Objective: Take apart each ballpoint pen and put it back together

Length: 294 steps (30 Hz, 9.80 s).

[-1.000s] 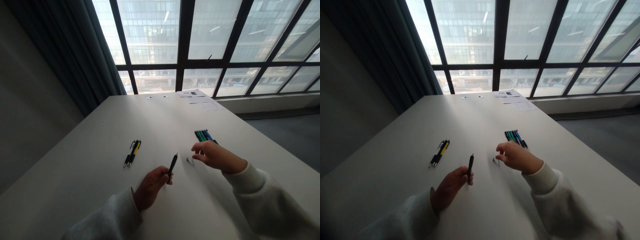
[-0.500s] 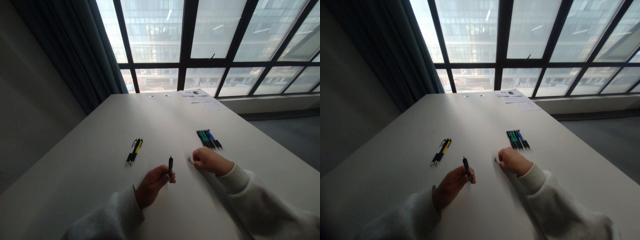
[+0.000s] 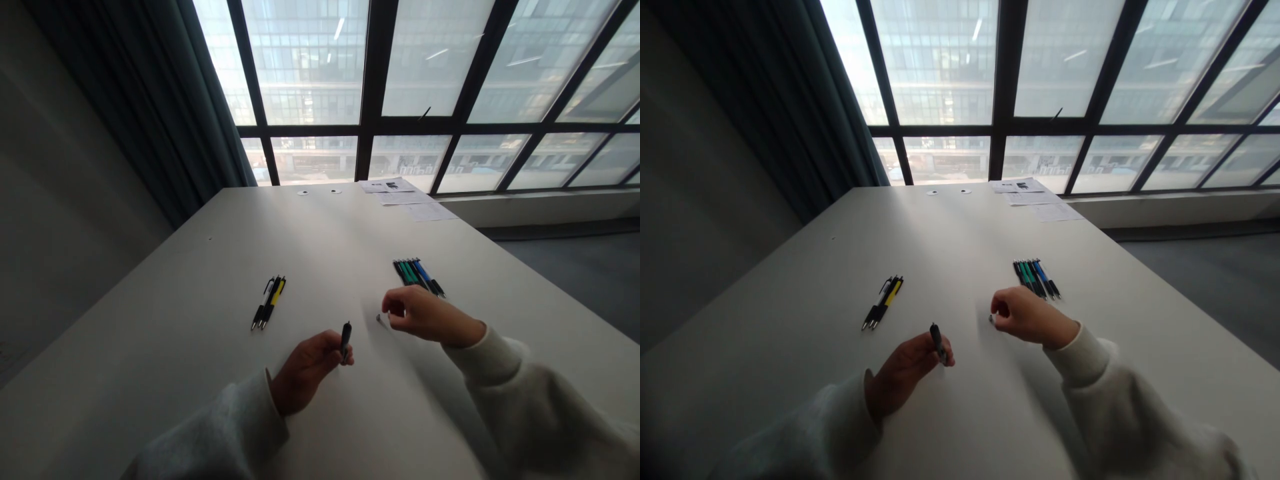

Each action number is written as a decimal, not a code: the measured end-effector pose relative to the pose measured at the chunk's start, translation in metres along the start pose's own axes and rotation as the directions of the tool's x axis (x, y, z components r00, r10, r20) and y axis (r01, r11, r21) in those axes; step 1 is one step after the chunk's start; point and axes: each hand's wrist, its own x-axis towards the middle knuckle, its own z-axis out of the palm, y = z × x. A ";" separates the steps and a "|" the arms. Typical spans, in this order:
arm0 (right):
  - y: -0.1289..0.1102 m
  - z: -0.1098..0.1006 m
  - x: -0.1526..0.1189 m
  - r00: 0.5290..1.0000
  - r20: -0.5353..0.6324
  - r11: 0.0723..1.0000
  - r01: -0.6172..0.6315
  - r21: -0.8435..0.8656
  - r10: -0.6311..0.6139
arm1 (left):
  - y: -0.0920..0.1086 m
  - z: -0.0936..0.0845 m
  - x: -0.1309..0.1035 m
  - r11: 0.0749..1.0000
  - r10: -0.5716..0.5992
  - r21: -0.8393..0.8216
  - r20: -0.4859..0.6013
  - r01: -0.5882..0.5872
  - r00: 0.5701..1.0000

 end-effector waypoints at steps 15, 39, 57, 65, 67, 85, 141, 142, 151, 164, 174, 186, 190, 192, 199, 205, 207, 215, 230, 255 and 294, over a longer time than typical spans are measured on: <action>-0.062 -0.009 -0.032 0.900 -0.381 0.500 0.434 0.749 -0.211 | 0.005 0.004 0.001 0.996 -0.070 0.060 0.045 0.067 0.997; -0.061 -0.006 -0.033 0.919 -0.351 0.542 0.390 0.744 -0.179 | 0.008 0.006 0.001 0.994 -0.081 0.082 0.054 0.077 0.995; -0.054 -0.021 -0.036 0.882 -0.313 0.851 0.440 0.286 -0.351 | 0.007 0.004 0.000 0.988 -0.119 0.097 0.024 0.116 0.993; -0.054 -0.024 -0.035 0.885 -0.301 0.886 0.422 0.191 -0.356 | 0.004 0.003 0.000 0.986 -0.140 0.091 0.009 0.139 0.990; -0.053 -0.024 -0.035 0.888 -0.298 0.894 0.413 0.176 -0.351 | 0.003 0.002 0.000 0.986 -0.146 0.080 0.002 0.145 0.989; -0.043 -0.021 -0.026 0.909 -0.268 0.883 0.389 0.263 -0.320 | 0.002 0.003 0.000 0.989 -0.149 0.004 -0.028 0.149 0.988; -0.046 -0.027 -0.028 0.877 -0.279 0.820 0.470 0.327 -0.391 | 0.004 0.002 0.002 0.976 -0.219 -0.022 -0.027 0.218 0.975; -0.046 -0.027 -0.028 0.879 -0.270 0.826 0.466 0.317 -0.393 | 0.004 0.002 0.002 0.976 -0.219 -0.022 -0.030 0.218 0.975; -0.042 -0.030 -0.028 0.887 -0.213 0.876 0.447 0.179 -0.410 | 0.003 0.000 0.001 0.982 -0.189 0.013 -0.055 0.190 0.980; -0.032 -0.019 -0.021 0.861 -0.257 0.881 0.468 0.066 -0.439 | -0.010 -0.003 0.005 0.961 -0.214 -0.218 -0.213 0.167 0.953; -0.037 -0.012 -0.016 0.916 -0.224 0.942 0.333 -0.036 -0.333 | 0.000 0.001 0.007 0.948 -0.210 -0.285 -0.229 0.140 0.950; -0.035 -0.020 -0.023 0.941 -0.181 0.935 0.316 0.163 -0.286 | 0.005 0.002 0.007 0.938 -0.199 -0.329 -0.255 0.109 0.946; -0.037 -0.012 -0.019 0.930 -0.199 0.941 0.329 0.073 -0.310 | 0.007 0.001 0.007 0.935 -0.199 -0.339 -0.259 0.104 0.945; -0.040 -0.009 -0.016 0.941 -0.168 0.950 0.308 0.051 -0.295 | 0.008 0.000 0.007 0.935 -0.196 -0.340 -0.264 0.099 0.945; -0.039 -0.010 -0.015 0.949 -0.175 0.940 0.293 0.177 -0.262 | 0.003 -0.006 0.006 0.934 -0.183 -0.349 -0.286 0.076 0.941; -0.037 -0.005 -0.014 0.934 -0.218 0.944 0.310 0.108 -0.282 | 0.002 -0.007 0.006 0.926 -0.183 -0.372 -0.295 0.064 0.938; -0.039 -0.005 -0.014 0.952 -0.175 0.951 0.276 0.141 -0.251 | 0.002 -0.007 0.006 0.925 -0.182 -0.375 -0.300 0.060 0.936; -0.040 -0.003 -0.014 0.934 -0.216 0.939 0.317 0.137 -0.284 | 0.006 -0.005 0.004 0.922 -0.180 -0.385 -0.342 0.037 0.922; -0.045 -0.003 -0.017 0.911 -0.300 0.900 0.360 0.246 -0.283 | 0.030 -0.006 0.006 0.976 0.001 -0.191 -0.479 -0.106 0.878; -0.074 -0.052 -0.011 0.800 -0.600 0.504 0.507 0.699 0.028 | 0.163 -0.004 0.022 0.902 0.393 0.383 -0.540 -0.198 0.744; -0.083 -0.059 -0.031 0.769 -0.636 0.597 0.484 0.640 0.059 | 0.169 0.015 0.019 0.860 0.511 0.378 -0.652 -0.343 0.560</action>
